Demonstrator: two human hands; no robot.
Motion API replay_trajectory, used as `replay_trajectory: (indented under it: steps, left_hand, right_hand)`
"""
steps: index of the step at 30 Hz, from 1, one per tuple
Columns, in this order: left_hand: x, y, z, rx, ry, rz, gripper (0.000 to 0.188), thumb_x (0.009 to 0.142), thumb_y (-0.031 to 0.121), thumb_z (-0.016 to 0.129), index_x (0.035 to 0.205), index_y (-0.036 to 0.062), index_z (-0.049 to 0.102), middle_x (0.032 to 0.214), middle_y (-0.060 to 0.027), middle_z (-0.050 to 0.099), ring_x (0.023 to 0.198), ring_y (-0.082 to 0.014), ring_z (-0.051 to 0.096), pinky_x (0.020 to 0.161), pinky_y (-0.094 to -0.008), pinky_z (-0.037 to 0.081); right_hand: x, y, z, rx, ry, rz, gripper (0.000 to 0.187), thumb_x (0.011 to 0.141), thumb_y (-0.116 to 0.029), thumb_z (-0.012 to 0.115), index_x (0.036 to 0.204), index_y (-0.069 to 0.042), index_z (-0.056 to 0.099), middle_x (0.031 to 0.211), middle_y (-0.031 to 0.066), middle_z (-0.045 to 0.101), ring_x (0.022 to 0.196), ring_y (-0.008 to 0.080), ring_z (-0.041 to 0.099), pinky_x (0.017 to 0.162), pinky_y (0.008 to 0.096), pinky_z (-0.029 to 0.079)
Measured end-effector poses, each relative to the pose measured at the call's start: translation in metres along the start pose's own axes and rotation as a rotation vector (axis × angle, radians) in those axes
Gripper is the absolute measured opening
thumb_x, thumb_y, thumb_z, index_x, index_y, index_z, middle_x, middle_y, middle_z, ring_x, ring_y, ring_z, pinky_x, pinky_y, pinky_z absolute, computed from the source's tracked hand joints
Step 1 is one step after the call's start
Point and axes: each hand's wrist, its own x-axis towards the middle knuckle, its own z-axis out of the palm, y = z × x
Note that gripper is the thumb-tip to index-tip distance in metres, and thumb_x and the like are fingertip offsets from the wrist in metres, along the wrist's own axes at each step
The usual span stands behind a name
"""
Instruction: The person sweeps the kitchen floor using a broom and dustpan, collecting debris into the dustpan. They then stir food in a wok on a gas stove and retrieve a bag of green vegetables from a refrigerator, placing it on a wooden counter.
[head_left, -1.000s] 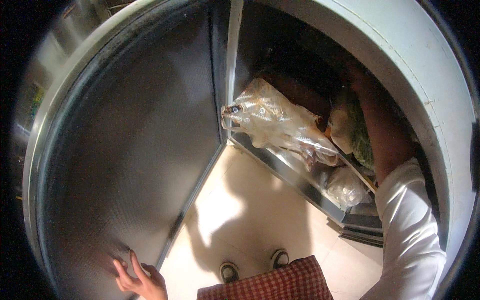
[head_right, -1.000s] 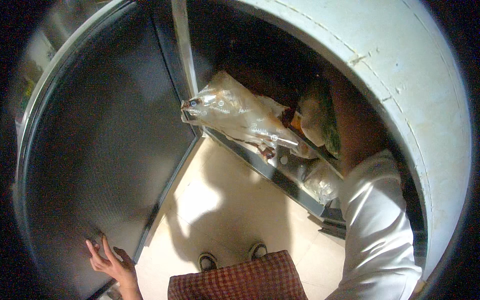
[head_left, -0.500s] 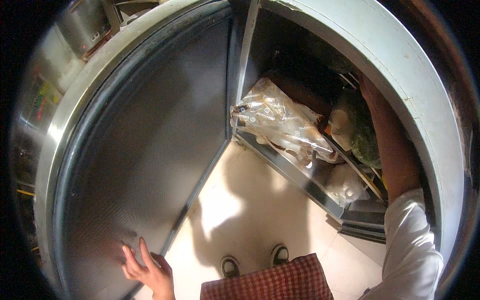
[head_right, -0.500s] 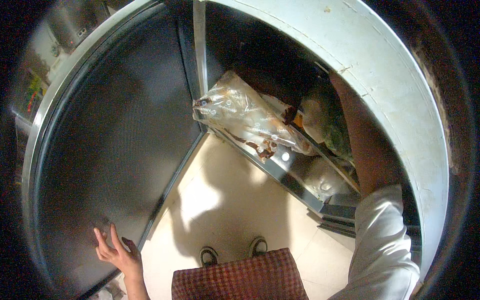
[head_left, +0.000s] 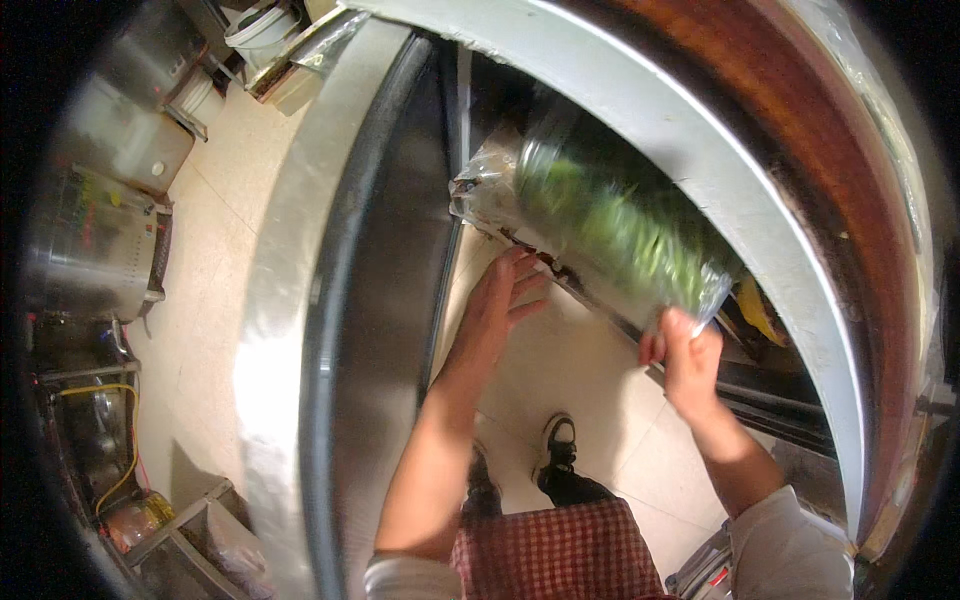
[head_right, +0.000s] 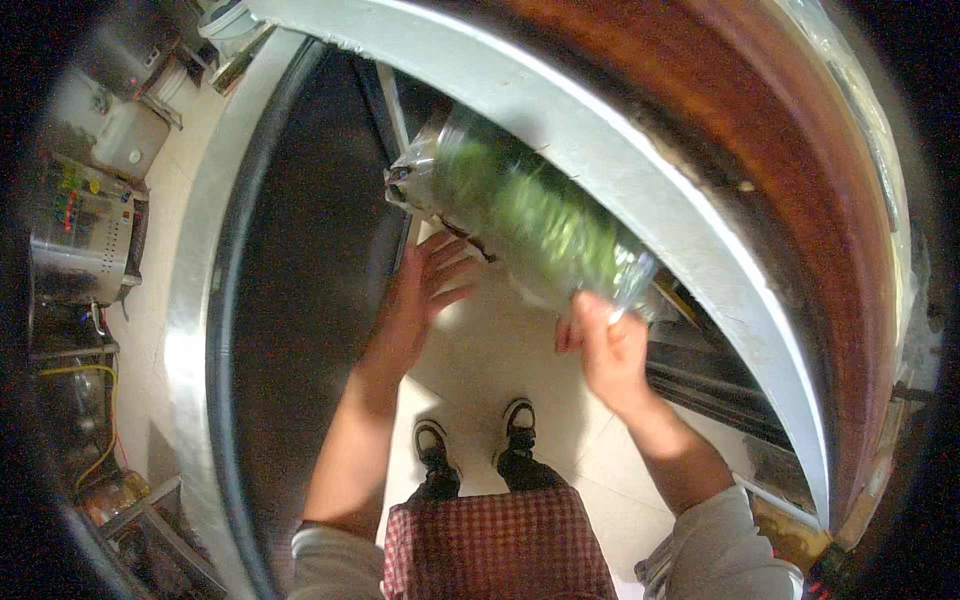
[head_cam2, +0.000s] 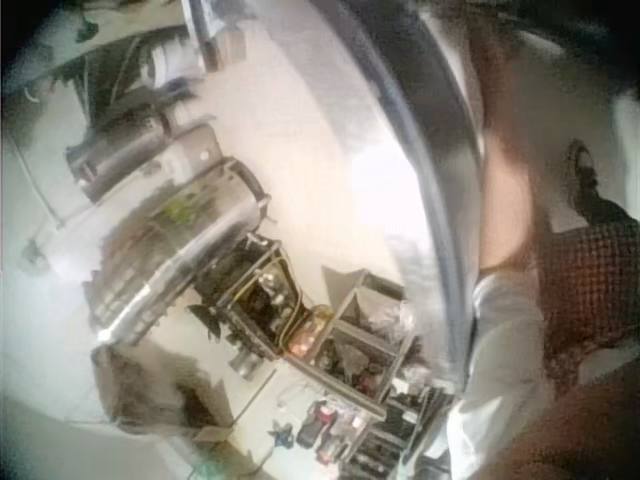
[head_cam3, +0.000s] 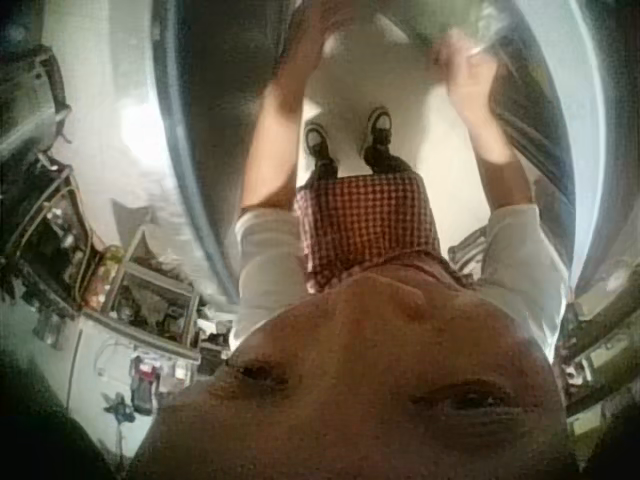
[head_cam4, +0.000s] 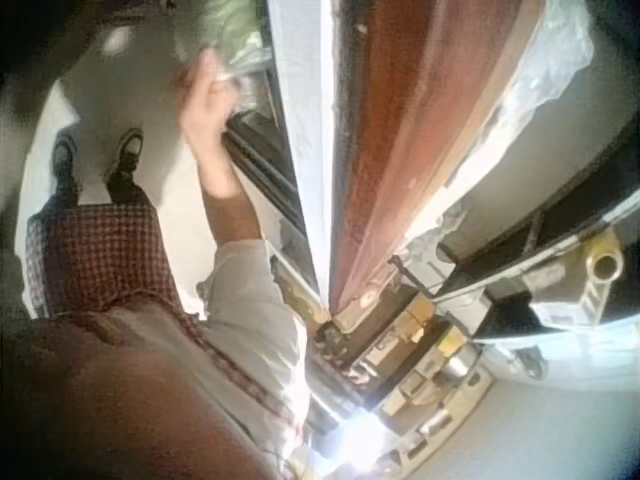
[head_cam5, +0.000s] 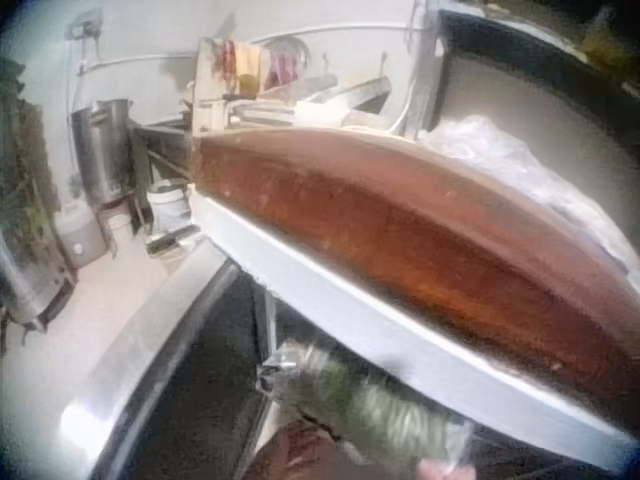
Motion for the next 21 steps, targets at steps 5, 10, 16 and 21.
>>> replay_trajectory:
  steps: [5,10,16,21]
  left_hand:
    - [0.005,0.019,0.052,-0.409,0.11,-0.017,0.053,0.093,0.041,0.039,0.128,0.0015,0.04,0.125,-0.0123,0.047,0.112,-0.0227,0.048,0.092,-0.0341,0.041]
    - [-0.003,-0.04,0.034,-0.507,-0.237,-0.081,0.042,0.091,0.03,0.047,0.12,0.0001,0.049,0.114,-0.011,0.055,0.101,-0.0209,0.055,0.087,-0.0318,0.046]
    - [-0.035,-0.084,0.025,-0.554,-0.059,-0.329,0.05,0.084,0.03,0.056,0.125,0.0034,0.044,0.12,-0.0099,0.051,0.107,-0.0215,0.05,0.089,-0.0349,0.044]
    - [-0.127,-0.069,0.086,-0.22,0.459,-0.653,0.062,0.081,0.021,0.062,0.135,0.0157,0.03,0.124,-0.0094,0.044,0.109,-0.0243,0.047,0.087,-0.0405,0.043]
  right_hand:
    - [-0.076,-0.002,-0.035,-0.033,-0.356,0.155,0.039,0.096,-0.027,0.034,0.076,-0.001,0.055,0.068,0.0119,0.058,0.065,0.0199,0.059,0.058,0.0328,0.049]
    - [-0.104,0.054,-0.141,0.283,-0.097,0.783,0.073,0.089,-0.06,0.015,0.107,0.001,0.049,0.112,0.016,0.053,0.106,0.0255,0.051,0.092,0.046,0.038]
    - [-0.063,0.093,-0.112,0.6,-0.145,0.787,0.085,0.082,-0.071,0.011,0.143,-0.012,0.003,0.146,0.0158,0.014,0.126,0.0333,0.027,0.097,0.0497,0.031]
    - [-0.125,0.076,-0.095,0.432,-0.02,0.965,0.062,0.091,-0.047,0.039,0.135,-0.005,0.029,0.125,0.0125,0.046,0.111,0.0217,0.048,0.089,0.0377,0.042]
